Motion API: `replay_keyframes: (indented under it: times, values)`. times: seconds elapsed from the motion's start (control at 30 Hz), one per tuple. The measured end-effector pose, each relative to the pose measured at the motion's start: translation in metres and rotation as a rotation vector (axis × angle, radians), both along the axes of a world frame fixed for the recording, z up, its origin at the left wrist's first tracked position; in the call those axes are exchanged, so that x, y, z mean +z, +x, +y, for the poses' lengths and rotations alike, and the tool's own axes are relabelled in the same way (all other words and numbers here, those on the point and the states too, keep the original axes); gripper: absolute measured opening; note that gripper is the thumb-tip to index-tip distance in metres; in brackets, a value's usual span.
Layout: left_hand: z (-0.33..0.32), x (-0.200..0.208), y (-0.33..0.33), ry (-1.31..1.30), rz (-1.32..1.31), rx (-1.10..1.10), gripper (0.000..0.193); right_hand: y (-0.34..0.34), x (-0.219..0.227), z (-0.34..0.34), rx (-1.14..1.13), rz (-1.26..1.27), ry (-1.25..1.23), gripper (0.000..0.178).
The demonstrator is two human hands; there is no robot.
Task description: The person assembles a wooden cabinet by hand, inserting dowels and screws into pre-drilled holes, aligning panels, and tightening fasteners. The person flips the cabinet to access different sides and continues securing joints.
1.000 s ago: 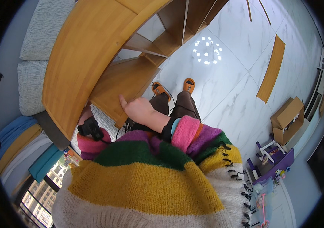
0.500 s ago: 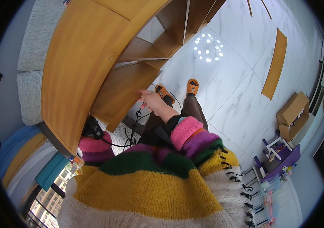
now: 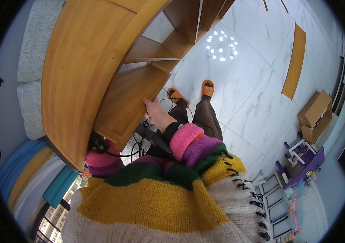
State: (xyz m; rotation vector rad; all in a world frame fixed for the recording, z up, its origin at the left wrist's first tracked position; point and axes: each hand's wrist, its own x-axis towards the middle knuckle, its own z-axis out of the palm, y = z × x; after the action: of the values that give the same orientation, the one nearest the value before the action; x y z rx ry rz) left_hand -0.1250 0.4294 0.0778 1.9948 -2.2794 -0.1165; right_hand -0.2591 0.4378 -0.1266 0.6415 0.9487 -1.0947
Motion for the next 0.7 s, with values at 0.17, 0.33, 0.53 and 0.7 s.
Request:
replay_keyframes:
  times: [0.17,0.33,0.53,0.7]
  values:
    - [-0.005,-0.002,-0.003,-0.070,0.016,-0.071,0.042,-0.005,0.002,-0.004,-0.005,-0.093,-0.025,0.016]
    - [-0.014,0.000,-0.006,-0.103,-0.049,-0.119,0.037,-0.009,-0.004,-0.015,0.050,-0.146,-0.055,0.014]
    - [-0.023,-0.008,-0.011,-0.100,0.001,-0.118,0.036,-0.017,0.006,-0.032,0.157,-0.086,-0.016,0.013]
    - [-0.027,-0.009,-0.011,-0.099,0.009,-0.120,0.036,-0.018,0.010,-0.033,0.120,-0.088,-0.003,0.014]
